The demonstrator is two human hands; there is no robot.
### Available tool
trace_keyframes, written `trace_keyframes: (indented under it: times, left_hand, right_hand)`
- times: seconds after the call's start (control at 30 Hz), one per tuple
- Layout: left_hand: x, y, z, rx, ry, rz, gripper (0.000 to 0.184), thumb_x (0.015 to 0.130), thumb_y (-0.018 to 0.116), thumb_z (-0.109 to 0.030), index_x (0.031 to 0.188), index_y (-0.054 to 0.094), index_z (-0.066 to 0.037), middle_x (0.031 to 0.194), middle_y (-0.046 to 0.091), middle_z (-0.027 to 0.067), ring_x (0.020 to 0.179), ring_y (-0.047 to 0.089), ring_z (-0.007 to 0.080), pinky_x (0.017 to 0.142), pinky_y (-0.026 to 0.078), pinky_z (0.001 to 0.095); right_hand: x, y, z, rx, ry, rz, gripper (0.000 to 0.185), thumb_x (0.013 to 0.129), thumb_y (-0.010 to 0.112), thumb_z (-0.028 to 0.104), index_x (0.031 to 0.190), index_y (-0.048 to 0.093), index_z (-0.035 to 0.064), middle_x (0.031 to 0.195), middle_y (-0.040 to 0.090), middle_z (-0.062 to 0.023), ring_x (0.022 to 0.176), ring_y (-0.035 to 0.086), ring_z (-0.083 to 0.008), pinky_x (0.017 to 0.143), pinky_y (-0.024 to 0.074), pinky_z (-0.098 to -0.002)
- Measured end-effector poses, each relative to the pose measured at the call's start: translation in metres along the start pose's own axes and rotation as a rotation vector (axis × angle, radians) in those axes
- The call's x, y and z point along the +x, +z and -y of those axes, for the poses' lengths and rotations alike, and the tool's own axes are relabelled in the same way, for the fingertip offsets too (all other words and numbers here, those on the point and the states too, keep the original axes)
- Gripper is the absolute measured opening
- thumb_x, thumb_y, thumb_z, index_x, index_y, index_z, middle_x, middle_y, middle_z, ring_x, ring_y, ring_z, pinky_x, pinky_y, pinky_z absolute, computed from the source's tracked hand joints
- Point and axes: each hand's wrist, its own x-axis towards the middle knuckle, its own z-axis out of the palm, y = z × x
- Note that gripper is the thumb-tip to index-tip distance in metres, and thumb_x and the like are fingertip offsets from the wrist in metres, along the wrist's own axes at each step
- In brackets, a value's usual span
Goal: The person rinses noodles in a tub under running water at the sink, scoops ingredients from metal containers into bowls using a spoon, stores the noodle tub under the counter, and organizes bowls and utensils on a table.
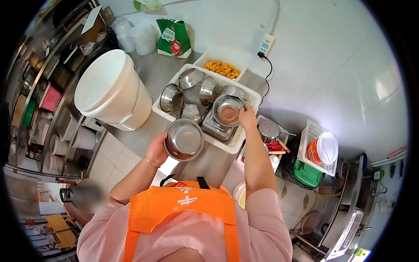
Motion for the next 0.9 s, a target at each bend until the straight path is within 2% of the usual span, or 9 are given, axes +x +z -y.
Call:
trace_keyframes:
  times: [0.07,0.13,0.27,0.43,0.5,0.6,0.67,0.8,0.9]
  left_hand:
    - [0.0,-0.01,0.006,-0.018,-0.01,-0.011,0.022,0.094,0.04,-0.017,0.104,0.05,-0.001,0.103,0.057,0.0106,0.097,0.056,0.0232,0.088,0.046,0.039]
    - [0.005,-0.024,0.013,-0.035,-0.026,0.009,0.021,0.093,0.041,-0.017,0.103,0.05,-0.001,0.102,0.057,0.0111,0.096,0.056,0.0242,0.086,0.047,0.0397]
    - [0.007,-0.03,0.016,-0.047,-0.043,-0.008,0.022,0.093,0.041,-0.018,0.103,0.05,-0.001,0.102,0.057,0.0118,0.094,0.057,0.0258,0.085,0.048,0.0406]
    - [0.002,-0.022,0.017,-0.04,-0.065,-0.011,0.029,0.093,0.037,-0.02,0.105,0.052,0.002,0.102,0.06,0.0139,0.096,0.058,0.027,0.091,0.044,0.0411]
    - [0.001,-0.021,0.019,-0.04,-0.067,-0.011,0.03,0.093,0.037,-0.021,0.105,0.052,0.002,0.102,0.061,0.0141,0.096,0.058,0.0271,0.091,0.044,0.0413]
    - [0.0,-0.026,0.022,-0.061,-0.077,-0.01,0.032,0.094,0.036,-0.022,0.107,0.052,0.002,0.104,0.06,0.0146,0.098,0.058,0.0271,0.093,0.044,0.0418]
    - [-0.004,-0.023,0.019,-0.076,-0.087,-0.003,0.033,0.094,0.035,-0.022,0.109,0.052,0.002,0.105,0.06,0.015,0.1,0.057,0.027,0.093,0.043,0.042]
    - [-0.023,0.004,0.007,-0.147,-0.1,0.104,0.038,0.095,0.038,-0.029,0.116,0.05,0.001,0.111,0.059,0.0137,0.101,0.057,0.0251,0.091,0.045,0.0401]
    - [-0.017,-0.004,0.013,-0.12,-0.087,0.107,0.036,0.095,0.042,-0.029,0.115,0.05,-0.001,0.111,0.059,0.0117,0.098,0.058,0.0227,0.087,0.047,0.0374]
  right_hand:
    - [0.0,0.002,-0.005,0.058,0.035,0.019,0.031,0.085,0.053,0.024,0.102,0.056,-0.0015,0.089,0.064,-0.0184,0.091,0.061,-0.0315,0.08,0.0467,-0.0393]
    - [-0.007,0.0,-0.012,0.32,0.105,0.233,0.033,0.085,0.054,0.026,0.103,0.055,-0.0009,0.091,0.064,-0.0159,0.081,0.064,-0.0247,0.073,0.049,-0.0357]
    - [-0.029,0.003,0.002,0.17,-0.011,0.138,0.031,0.086,0.055,0.028,0.098,0.056,0.0002,0.084,0.063,-0.0111,0.065,0.063,-0.0198,0.059,0.0493,-0.0324]
    - [-0.054,0.021,0.026,0.602,0.234,0.374,0.022,0.091,0.051,0.025,0.092,0.055,0.0037,0.074,0.057,-0.0051,0.053,0.056,-0.0124,0.04,0.0382,-0.0248]
    - [-0.057,0.022,0.021,0.596,0.199,0.367,0.021,0.093,0.05,0.026,0.091,0.054,0.0055,0.073,0.055,-0.0022,0.05,0.05,-0.0102,0.041,0.036,-0.0227]
    - [-0.068,0.018,0.022,0.927,0.182,0.33,0.02,0.094,0.048,0.027,0.089,0.053,0.008,0.071,0.051,0.001,0.049,0.043,-0.0078,0.042,0.0328,-0.0212]
    - [-0.076,0.009,0.024,1.351,0.299,0.492,0.018,0.093,0.051,0.027,0.092,0.055,0.0094,0.072,0.05,0.0037,0.054,0.041,-0.0058,0.045,0.0324,-0.0209]
    - [-0.109,0.003,0.035,1.375,0.344,0.732,0.02,0.093,0.051,0.029,0.093,0.054,0.0094,0.077,0.052,0.0039,0.055,0.04,-0.0045,0.045,0.0324,-0.0205]
    - [-0.126,0.006,0.055,1.143,0.295,0.996,0.023,0.094,0.049,0.03,0.091,0.056,0.0081,0.073,0.053,0.0022,0.056,0.043,-0.0059,0.046,0.0347,-0.0212]
